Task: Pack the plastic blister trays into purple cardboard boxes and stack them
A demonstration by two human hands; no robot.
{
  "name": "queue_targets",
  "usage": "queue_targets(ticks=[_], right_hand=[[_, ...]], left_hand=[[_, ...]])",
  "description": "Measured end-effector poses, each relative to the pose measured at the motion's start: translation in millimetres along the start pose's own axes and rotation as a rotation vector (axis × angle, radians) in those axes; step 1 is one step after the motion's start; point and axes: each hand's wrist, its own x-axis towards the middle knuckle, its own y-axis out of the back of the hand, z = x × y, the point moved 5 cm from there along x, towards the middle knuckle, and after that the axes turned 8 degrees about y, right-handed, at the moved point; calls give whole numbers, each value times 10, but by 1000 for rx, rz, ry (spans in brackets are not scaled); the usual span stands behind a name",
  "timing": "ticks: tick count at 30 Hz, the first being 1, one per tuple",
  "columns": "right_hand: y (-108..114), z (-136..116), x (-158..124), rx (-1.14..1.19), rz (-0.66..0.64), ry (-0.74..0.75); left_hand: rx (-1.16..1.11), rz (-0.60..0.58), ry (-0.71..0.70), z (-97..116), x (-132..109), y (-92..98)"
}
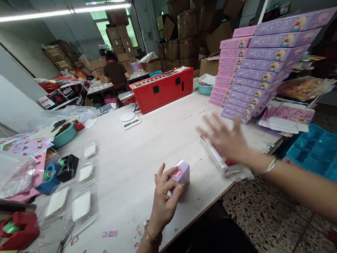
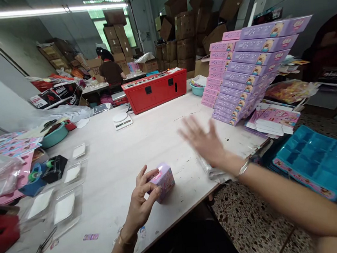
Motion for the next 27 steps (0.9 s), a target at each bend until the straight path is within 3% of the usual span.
queue_targets(ticks=[3,5,7,10,12,14,17,23,25,27], right_hand=[[238,663,119,38,42,-275],[310,706,69,304,44,-411],[228,358,-106,722,14,-542],[-97,-582,-476,1284,-49,-794],[-291,-1143,-633,1502,33,-970],[-417,-1510,-647,1622,156,-1110],[-465,-1699,-515,1659,324,-1199],[-186,-1494,-499,1381,648,-1066],[-134,-1385,-528,1359,653,-1063],[-168,-1295,-485,1438,550,-1077]], left_hand=[[-4,44,11,-63,-34,-19],[-30,70,8,-88,-36,-48],[-54,89,-2,-94,-26,-77],[-32,93,-32,-81,-19,-108],[24,71,-48,-71,-26,-121],[89,55,-63,-61,-37,-124],[154,70,-111,-38,-47,-130],[79,167,-183,-30,-52,-199],[87,233,-136,-59,-44,-197],[66,278,-141,-63,-44,-184]])
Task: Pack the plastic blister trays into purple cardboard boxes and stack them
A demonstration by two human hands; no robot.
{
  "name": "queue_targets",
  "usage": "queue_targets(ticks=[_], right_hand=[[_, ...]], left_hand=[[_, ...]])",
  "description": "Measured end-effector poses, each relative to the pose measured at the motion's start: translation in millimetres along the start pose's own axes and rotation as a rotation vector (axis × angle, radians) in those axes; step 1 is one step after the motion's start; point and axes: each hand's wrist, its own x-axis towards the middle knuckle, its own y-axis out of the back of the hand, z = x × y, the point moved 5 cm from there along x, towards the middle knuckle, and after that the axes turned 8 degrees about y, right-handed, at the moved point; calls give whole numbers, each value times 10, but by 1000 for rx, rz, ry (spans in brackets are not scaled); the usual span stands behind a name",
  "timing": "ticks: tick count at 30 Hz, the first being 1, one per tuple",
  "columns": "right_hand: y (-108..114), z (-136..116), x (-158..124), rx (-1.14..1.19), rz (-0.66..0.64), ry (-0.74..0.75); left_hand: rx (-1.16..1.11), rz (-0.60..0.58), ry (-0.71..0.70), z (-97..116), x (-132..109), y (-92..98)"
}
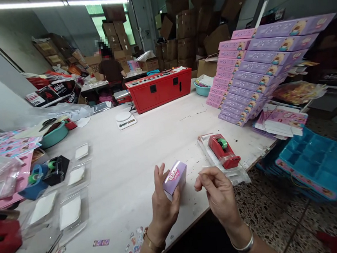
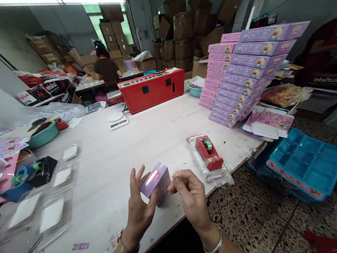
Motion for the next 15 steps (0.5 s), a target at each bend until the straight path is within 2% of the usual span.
queue_targets(ticks=[4,7,11,15], right_hand=[[-150,139,168,67,-234,-265],[-214,306,159,98,-355,-421],[-200,542,87,133,-365,-411],[-254,817,3,154,-251,-356]], left_hand=[[15,20,-183,75,0,40],[160,-48,-222,69,39,59],[314,-188,-205,22,136,68],[292,-197,-111,-78,176,109]])
